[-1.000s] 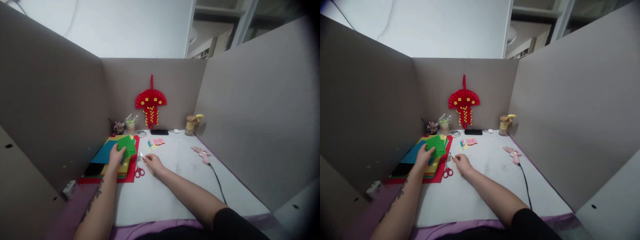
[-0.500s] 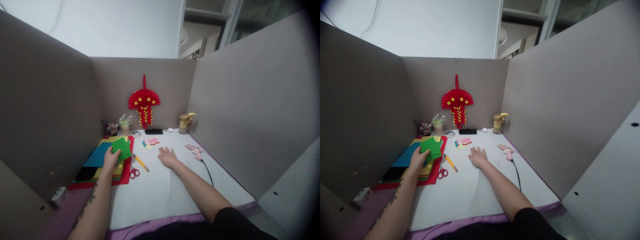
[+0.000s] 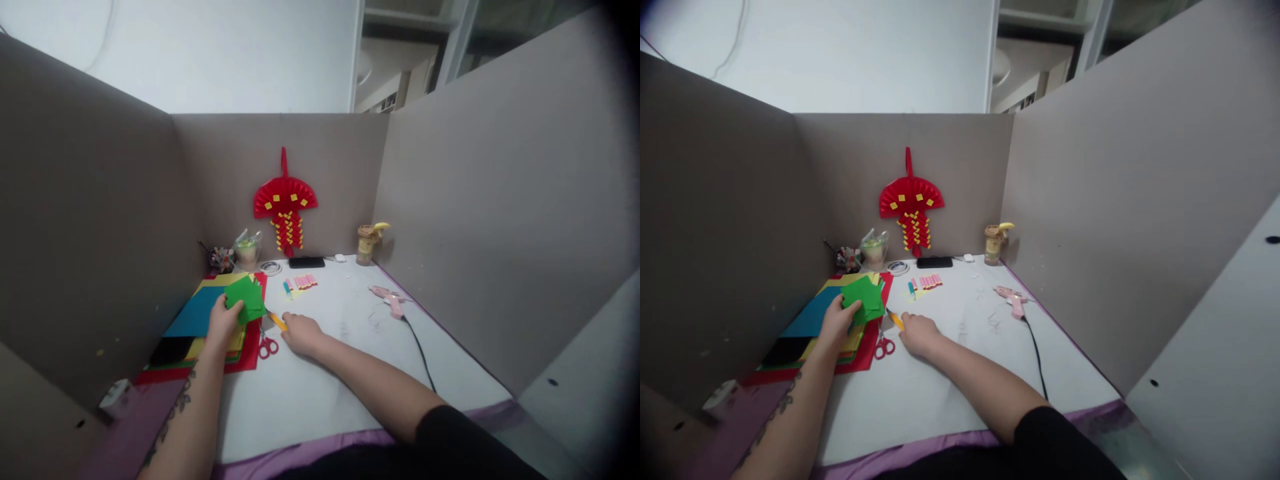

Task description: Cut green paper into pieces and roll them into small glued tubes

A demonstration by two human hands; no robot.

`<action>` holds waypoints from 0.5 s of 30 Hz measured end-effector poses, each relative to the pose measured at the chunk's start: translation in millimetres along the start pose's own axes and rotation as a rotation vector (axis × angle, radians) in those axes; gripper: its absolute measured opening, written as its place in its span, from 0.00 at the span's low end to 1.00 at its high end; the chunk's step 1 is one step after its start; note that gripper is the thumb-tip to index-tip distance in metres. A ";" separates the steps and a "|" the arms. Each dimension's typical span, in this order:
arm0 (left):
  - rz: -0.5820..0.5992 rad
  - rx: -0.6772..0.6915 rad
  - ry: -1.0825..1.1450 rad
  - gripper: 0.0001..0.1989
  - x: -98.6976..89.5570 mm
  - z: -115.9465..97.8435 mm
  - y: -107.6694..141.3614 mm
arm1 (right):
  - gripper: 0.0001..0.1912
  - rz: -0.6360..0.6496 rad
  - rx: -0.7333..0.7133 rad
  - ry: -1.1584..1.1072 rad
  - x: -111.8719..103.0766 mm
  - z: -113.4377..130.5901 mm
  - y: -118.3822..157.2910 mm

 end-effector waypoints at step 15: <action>0.321 0.074 -0.001 0.18 76.6 28.4 41.0 | 0.22 -0.447 0.401 -0.015 -58.6 -124.4 50.1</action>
Point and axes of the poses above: each hand's wrist, its own y-axis away from the middle knuckle, its own x-axis out of the palm, z = x × y, the point moved 4 cm from there along -y, towards the middle knuckle, and after that the axes turned 14 degrees about -x, right-handed, at the moved point
